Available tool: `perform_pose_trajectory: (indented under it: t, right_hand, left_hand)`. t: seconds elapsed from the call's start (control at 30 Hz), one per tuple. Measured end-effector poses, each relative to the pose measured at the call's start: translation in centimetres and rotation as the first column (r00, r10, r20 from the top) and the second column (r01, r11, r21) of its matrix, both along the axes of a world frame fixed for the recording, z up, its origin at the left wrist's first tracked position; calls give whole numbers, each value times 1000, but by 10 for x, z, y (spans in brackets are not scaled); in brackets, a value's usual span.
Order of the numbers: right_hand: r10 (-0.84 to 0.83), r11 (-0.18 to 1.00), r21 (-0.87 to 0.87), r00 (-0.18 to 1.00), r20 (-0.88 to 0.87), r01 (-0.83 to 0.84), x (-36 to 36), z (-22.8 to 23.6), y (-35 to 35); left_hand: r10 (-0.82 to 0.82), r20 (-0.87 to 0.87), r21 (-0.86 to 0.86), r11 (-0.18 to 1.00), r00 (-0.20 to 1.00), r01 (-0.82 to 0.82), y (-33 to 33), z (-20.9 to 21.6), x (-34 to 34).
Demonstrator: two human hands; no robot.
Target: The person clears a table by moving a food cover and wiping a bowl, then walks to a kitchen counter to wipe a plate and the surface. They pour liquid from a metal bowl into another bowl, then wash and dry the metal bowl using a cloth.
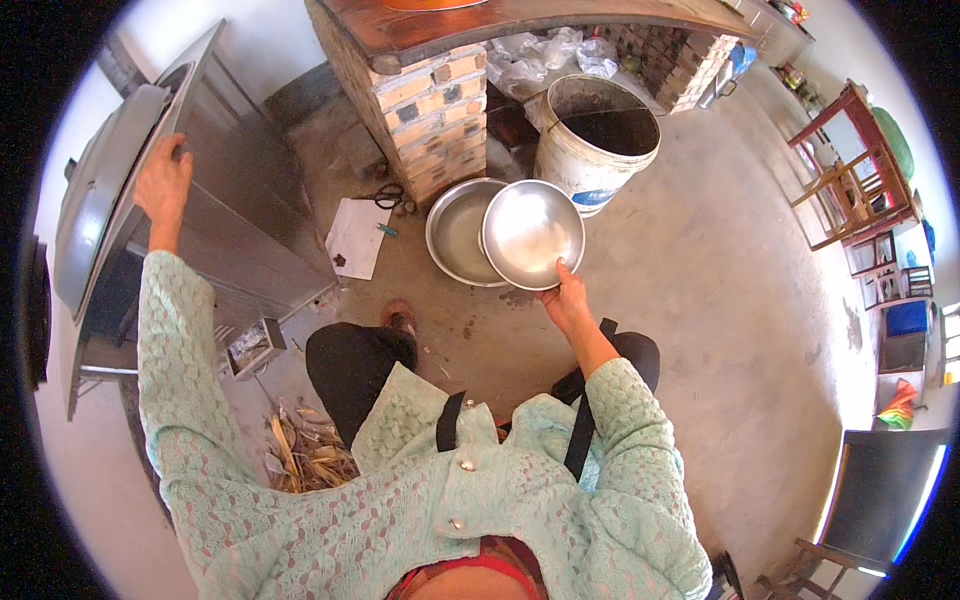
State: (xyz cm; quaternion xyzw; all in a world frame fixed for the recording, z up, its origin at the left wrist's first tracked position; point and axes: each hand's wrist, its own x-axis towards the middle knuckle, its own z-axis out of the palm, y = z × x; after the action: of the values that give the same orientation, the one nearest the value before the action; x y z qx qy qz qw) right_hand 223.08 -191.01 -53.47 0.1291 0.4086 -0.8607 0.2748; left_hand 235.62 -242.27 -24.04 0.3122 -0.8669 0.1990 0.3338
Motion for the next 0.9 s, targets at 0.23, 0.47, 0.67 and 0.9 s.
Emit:
perform_pose_trajectory:
  t: [0.23,0.47,0.67,0.9]
  right_hand:
    - [-19,1000,21,999,30,18,15,26,12]
    - [24,999,-32,1000,17,-23,8,11,2]
    - [17,999,-43,997,74,-14,20,18,-13]
    - [56,998,-16,998,28,-56,19,17,-10]
  left_hand:
    - [21,16,7,1000,1000,-21,1,-1,0]
    - [-28,3,42,999,1000,28,13,6,7]
    - [-301,-248,-186,948,921,259,95,-34,-8]
    - [-375,-589,800,-149,715,581,220,-161,-55]
